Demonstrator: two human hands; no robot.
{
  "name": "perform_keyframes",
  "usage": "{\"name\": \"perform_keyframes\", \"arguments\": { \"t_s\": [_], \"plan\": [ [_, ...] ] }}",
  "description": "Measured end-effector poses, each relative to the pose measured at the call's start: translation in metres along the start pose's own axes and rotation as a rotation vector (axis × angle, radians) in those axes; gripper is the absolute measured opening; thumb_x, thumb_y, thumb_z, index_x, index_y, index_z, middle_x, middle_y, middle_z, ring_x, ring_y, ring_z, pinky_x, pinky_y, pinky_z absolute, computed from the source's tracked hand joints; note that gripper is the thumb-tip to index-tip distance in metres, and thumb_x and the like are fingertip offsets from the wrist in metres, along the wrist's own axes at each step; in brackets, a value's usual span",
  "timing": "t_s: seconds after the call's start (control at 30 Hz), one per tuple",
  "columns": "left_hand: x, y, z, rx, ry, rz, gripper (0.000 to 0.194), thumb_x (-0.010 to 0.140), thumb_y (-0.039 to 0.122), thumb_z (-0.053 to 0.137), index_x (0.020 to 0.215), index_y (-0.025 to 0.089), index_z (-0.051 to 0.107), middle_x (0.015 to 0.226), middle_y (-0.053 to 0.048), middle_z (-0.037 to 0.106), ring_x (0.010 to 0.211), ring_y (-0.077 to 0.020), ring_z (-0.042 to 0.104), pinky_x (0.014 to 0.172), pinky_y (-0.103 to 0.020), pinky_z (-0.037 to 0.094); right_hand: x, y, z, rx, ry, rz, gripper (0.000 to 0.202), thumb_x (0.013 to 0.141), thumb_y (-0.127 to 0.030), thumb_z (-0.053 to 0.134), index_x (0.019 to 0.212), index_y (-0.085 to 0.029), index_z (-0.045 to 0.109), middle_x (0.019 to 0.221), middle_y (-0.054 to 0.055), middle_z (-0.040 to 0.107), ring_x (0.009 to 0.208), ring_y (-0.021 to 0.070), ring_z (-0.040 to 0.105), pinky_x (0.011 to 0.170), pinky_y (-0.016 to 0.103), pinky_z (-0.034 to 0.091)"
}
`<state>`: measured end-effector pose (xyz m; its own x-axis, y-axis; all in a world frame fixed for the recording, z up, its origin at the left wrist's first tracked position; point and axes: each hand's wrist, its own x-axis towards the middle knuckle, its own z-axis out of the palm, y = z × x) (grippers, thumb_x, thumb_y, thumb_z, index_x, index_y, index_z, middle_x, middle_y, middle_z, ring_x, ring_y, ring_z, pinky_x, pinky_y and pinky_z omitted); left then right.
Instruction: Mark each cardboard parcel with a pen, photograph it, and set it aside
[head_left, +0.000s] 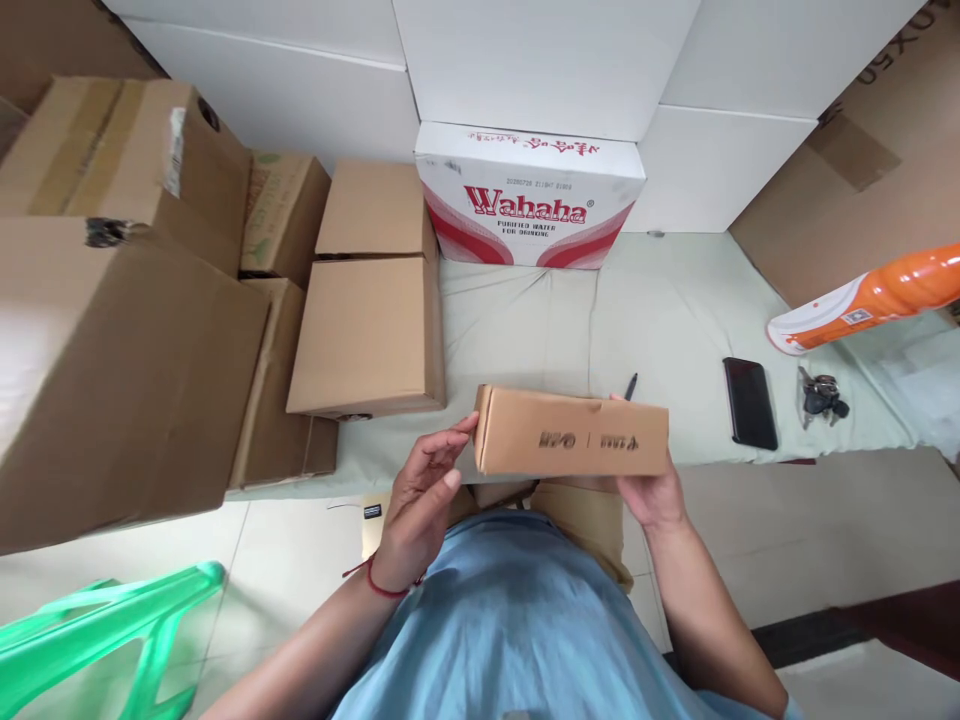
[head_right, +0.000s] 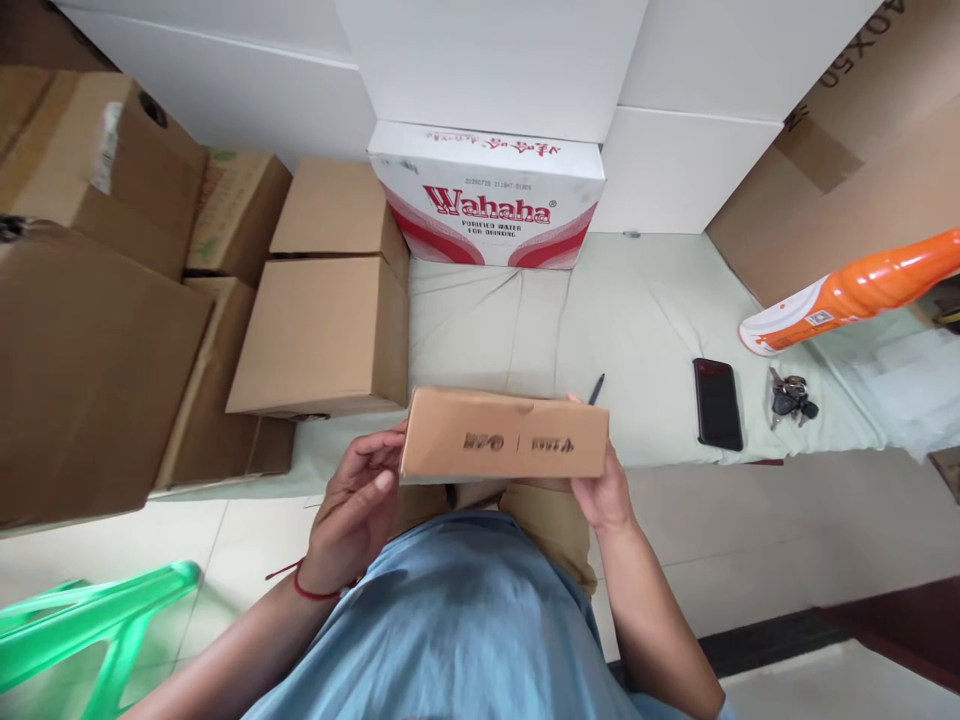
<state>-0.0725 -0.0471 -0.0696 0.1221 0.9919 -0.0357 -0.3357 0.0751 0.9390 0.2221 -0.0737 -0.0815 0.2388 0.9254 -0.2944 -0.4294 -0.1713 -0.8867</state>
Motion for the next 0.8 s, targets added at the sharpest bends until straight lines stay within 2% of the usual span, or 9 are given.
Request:
{"name": "perform_keyframes", "arguments": {
  "t_s": [0.13, 0.23, 0.3, 0.37, 0.43, 0.53, 0.6, 0.7, 0.8],
  "plan": [
    [-0.001, -0.002, -0.006, 0.195, 0.066, -0.112, 0.039, 0.103, 0.062, 0.064, 0.110, 0.024, 0.072, 0.155, -0.012, 0.068, 0.151, -0.0318, 0.057, 0.126, -0.048, 0.043, 0.008, -0.008, 0.002, -0.369, -0.051, -0.114, 0.059, 0.093, -0.067, 0.074, 0.142, -0.033, 0.072, 0.158, 0.008, 0.066, 0.150, 0.0310, 0.058, 0.123, 0.050, 0.050],
    [-0.009, -0.007, -0.013, 0.520, 0.000, -0.181, 0.037, 0.104, 0.056, 0.066, 0.123, 0.024, 0.067, 0.150, -0.013, 0.070, 0.138, -0.0304, 0.067, 0.116, -0.048, 0.052, 0.012, -0.010, -0.008, -0.638, 0.038, -0.184, 0.048, 0.091, -0.060, 0.079, 0.128, -0.029, 0.078, 0.149, 0.010, 0.071, 0.140, 0.0298, 0.065, 0.112, 0.045, 0.058],
    [-0.017, -0.008, -0.018, 0.742, -0.053, -0.043, 0.028, 0.106, 0.046, 0.065, 0.124, 0.024, 0.066, 0.138, -0.012, 0.075, 0.126, -0.0277, 0.072, 0.107, -0.045, 0.057, 0.017, -0.013, -0.020, -0.751, 0.180, -0.203, 0.045, 0.095, -0.060, 0.071, 0.121, -0.024, 0.079, 0.128, 0.013, 0.079, 0.116, 0.0287, 0.074, 0.095, 0.043, 0.063],
    [-0.022, -0.005, -0.020, 0.951, -0.055, 0.217, 0.014, 0.108, 0.032, 0.062, 0.116, 0.024, 0.069, 0.121, -0.009, 0.076, 0.115, -0.0244, 0.073, 0.099, -0.041, 0.059, 0.025, -0.020, -0.033, -0.942, 0.300, -0.235, 0.041, 0.099, -0.051, 0.064, 0.120, -0.020, 0.079, 0.109, 0.013, 0.080, 0.094, 0.0263, 0.074, 0.084, 0.041, 0.062],
    [-0.022, 0.002, -0.018, 1.099, -0.058, 0.479, 0.008, 0.105, 0.021, 0.063, 0.110, 0.023, 0.069, 0.110, -0.008, 0.073, 0.108, -0.0234, 0.070, 0.093, -0.038, 0.059, 0.036, -0.029, -0.044, -1.235, 0.305, -0.281, 0.041, 0.099, -0.035, 0.057, 0.130, -0.018, 0.077, 0.110, 0.013, 0.078, 0.087, 0.0244, 0.072, 0.080, 0.039, 0.058],
    [-0.011, 0.017, -0.008, 1.172, -0.191, 0.714, 0.018, 0.101, 0.014, 0.066, 0.118, 0.021, 0.069, 0.119, -0.012, 0.074, 0.125, -0.0286, 0.068, 0.105, -0.044, 0.057, 0.053, -0.047, -0.049, -1.689, 0.083, -0.244, 0.057, 0.096, -0.017, 0.047, 0.148, -0.025, 0.069, 0.127, 0.013, 0.073, 0.086, 0.0222, 0.071, 0.070, 0.033, 0.049],
    [0.002, 0.026, 0.001, 1.197, -0.338, 0.785, 0.026, 0.102, 0.019, 0.068, 0.128, 0.020, 0.068, 0.135, -0.015, 0.074, 0.145, -0.0332, 0.059, 0.123, -0.053, 0.046, 0.063, -0.058, -0.046, -1.923, -0.089, -0.167, 0.061, 0.098, -0.013, 0.043, 0.152, -0.029, 0.067, 0.126, 0.012, 0.073, 0.082, 0.0214, 0.071, 0.062, 0.032, 0.041],
    [0.027, 0.032, 0.014, 1.244, -0.558, 0.831, 0.040, 0.106, 0.037, 0.068, 0.142, 0.020, 0.066, 0.154, -0.013, 0.068, 0.161, -0.0337, 0.046, 0.139, -0.057, 0.017, 0.075, -0.071, -0.039, -2.163, -0.291, -0.125, 0.050, 0.105, -0.017, 0.039, 0.142, -0.029, 0.071, 0.110, 0.010, 0.076, 0.079, 0.0218, 0.070, 0.059, 0.032, 0.034],
    [0.052, 0.026, 0.025, 1.276, -0.787, 0.799, 0.056, 0.107, 0.054, 0.065, 0.153, 0.023, 0.063, 0.166, -0.010, 0.059, 0.166, -0.0332, 0.038, 0.141, -0.056, 0.004, 0.081, -0.078, -0.036, -2.248, -0.402, -0.151, 0.037, 0.105, -0.020, 0.042, 0.121, -0.025, 0.075, 0.103, 0.009, 0.079, 0.079, 0.0218, 0.071, 0.061, 0.031, 0.033]
  ]
}}
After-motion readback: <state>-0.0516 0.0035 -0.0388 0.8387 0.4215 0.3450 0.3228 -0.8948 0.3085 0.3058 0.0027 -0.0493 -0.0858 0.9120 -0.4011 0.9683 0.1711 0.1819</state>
